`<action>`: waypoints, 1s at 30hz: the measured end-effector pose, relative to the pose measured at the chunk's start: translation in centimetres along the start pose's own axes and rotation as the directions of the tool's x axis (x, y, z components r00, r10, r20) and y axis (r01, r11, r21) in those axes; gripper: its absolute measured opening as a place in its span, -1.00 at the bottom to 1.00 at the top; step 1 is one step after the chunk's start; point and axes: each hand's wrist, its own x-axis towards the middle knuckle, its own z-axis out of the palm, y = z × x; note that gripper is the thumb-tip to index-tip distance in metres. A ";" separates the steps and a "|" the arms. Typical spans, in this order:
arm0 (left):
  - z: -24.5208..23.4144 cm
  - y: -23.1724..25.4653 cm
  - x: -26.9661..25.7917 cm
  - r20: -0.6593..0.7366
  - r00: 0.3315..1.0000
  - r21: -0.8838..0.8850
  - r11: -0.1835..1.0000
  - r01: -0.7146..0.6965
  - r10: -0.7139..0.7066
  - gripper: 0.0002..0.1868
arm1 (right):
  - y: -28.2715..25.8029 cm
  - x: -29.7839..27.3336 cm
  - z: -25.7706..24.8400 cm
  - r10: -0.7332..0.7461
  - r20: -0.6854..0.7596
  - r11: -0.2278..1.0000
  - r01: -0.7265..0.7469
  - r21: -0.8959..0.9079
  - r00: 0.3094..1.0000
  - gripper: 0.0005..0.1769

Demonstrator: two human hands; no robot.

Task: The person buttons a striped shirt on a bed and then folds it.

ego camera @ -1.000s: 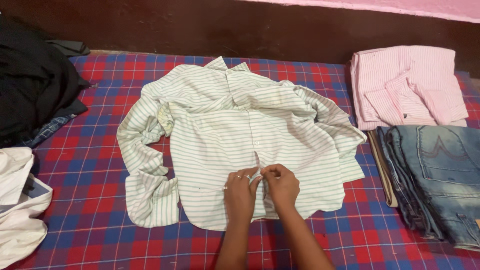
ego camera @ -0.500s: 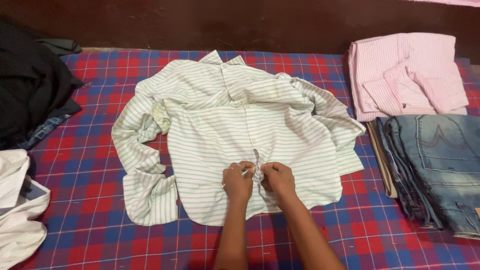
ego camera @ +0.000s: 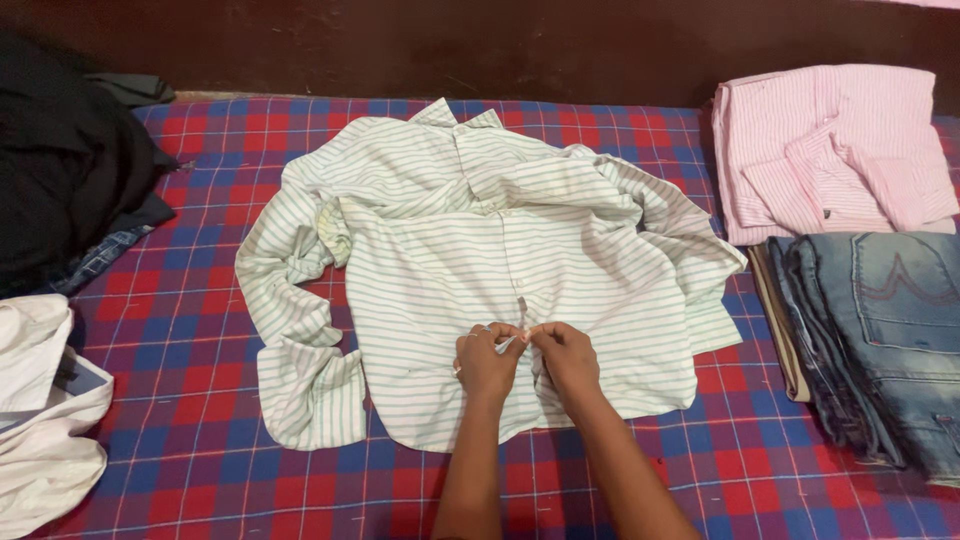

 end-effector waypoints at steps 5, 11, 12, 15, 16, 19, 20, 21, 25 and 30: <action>0.4 -0.3 0.1 -0.017 1.000 0.002 1.000 0.006 -0.006 -0.85 | -1.4 0.1 -1.4 0.088 0.198 0.972 -0.127 0.198 0.976 -0.73; 0.6 -1.0 -0.1 -0.061 0.995 -0.041 0.995 -0.087 0.085 -0.82 | -3.2 -0.6 -0.8 0.125 0.110 0.992 -0.127 0.013 0.986 -0.68; 0.5 -0.9 -0.1 -0.044 0.996 -0.040 0.996 -0.078 0.076 -0.84 | -3.0 -0.8 -0.6 0.125 0.078 0.992 -0.127 0.024 0.989 -0.63; 0.1 -0.6 -0.1 -0.018 0.998 -0.038 0.997 -0.062 0.061 -0.85 | -2.4 -1.1 -0.3 0.106 0.030 0.991 -0.103 -0.085 0.994 -0.63; 0.0 -0.6 -0.1 -0.010 0.999 -0.038 0.998 -0.050 0.050 -0.86 | -2.1 -1.1 -0.2 0.105 0.031 0.991 -0.102 -0.088 0.994 -0.63; 0.0 -0.6 0.0 -0.012 0.999 -0.027 0.998 -0.051 0.051 -0.87 | -1.2 -1.3 0.5 0.065 0.053 0.990 -0.058 -0.125 0.996 -0.61; 0.1 -0.6 0.1 -0.014 0.999 -0.031 0.998 -0.050 0.049 -0.87 | -1.0 -1.3 0.6 0.049 0.050 0.994 -0.044 -0.099 0.998 -0.60; 0.1 -0.8 0.2 0.007 0.999 -0.037 0.999 -0.031 0.031 -0.87 | -0.8 -1.3 0.8 0.033 0.046 0.997 -0.030 -0.074 0.998 -0.60; 1.3 -1.4 0.3 -0.024 1.000 -0.028 0.999 -0.021 0.020 -0.89 | -0.3 -0.5 1.2 -0.004 -0.085 0.951 -0.022 -0.308 0.996 -0.60; 0.7 -1.6 0.2 -0.069 0.997 -0.156 0.987 -0.026 0.015 -0.87 | 0.1 0.2 2.1 -0.057 -0.199 0.829 -0.065 -0.555 0.978 -0.63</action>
